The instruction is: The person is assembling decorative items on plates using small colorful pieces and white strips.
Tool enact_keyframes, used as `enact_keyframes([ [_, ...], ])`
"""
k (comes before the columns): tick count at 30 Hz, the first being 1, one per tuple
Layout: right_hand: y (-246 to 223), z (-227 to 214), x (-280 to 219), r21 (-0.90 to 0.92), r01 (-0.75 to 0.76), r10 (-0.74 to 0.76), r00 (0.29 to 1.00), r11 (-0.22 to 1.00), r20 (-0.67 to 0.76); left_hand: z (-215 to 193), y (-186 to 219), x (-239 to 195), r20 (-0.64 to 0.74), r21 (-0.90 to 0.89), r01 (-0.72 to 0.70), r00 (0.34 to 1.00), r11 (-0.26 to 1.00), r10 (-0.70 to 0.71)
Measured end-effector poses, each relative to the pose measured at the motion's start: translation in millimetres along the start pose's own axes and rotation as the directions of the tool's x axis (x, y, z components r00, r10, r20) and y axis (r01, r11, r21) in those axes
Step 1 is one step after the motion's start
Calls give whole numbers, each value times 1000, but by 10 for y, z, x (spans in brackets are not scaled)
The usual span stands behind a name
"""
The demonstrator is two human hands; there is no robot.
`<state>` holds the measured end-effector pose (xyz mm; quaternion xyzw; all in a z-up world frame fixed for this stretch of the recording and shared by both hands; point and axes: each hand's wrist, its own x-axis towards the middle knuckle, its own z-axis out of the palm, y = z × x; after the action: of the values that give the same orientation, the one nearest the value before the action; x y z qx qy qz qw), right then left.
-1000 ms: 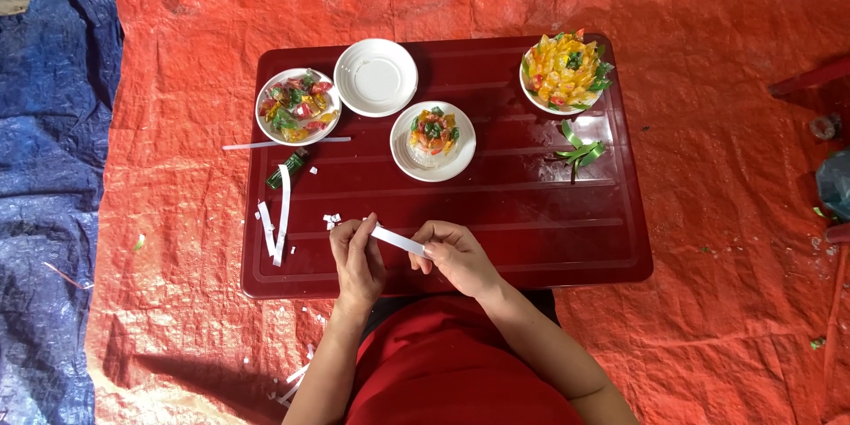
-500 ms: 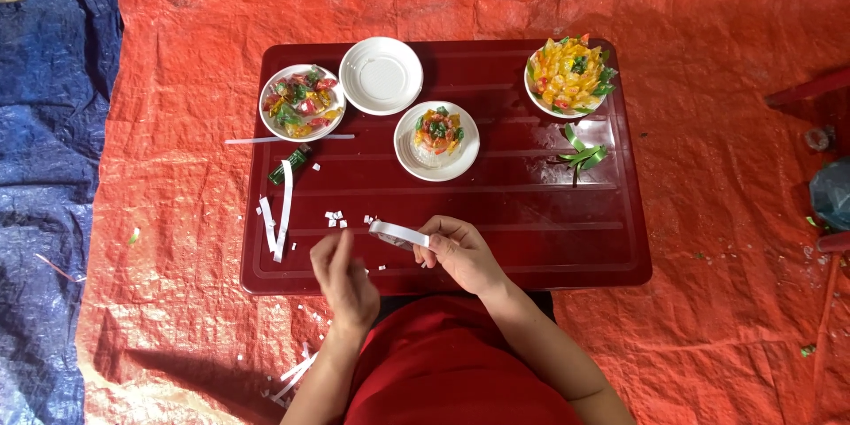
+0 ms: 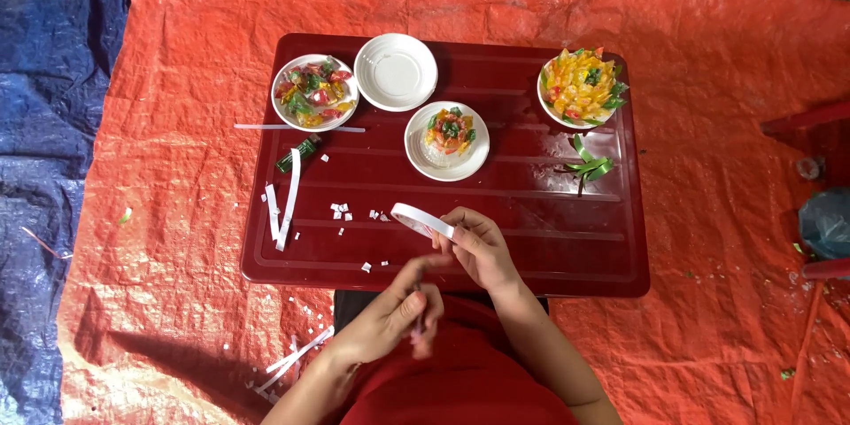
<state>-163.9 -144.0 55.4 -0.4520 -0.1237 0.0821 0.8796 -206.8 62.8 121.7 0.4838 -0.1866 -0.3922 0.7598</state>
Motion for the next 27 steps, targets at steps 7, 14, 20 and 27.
enact_keyframes([
  [7, 53, -22, 29, -42, 37, -36, 999, 998, 38, 32, -344, 164, -209, -326, 131, 956, 936, -206],
  [14, 117, -81, 5, 7, 20, -20, 1000, 1000, -3, 69, -190, 251, -335, -204, 158, 916, 966, -220],
  [20, 106, -53, 8, 8, 21, -22, 999, 1000, 32, 74, -178, 292, -339, -179, 136, 921, 974, -191],
  [27, 40, -2, 10, 28, 2, -4, 997, 1000, 81, 95, -138, 286, -317, -154, 117, 935, 981, -161],
])
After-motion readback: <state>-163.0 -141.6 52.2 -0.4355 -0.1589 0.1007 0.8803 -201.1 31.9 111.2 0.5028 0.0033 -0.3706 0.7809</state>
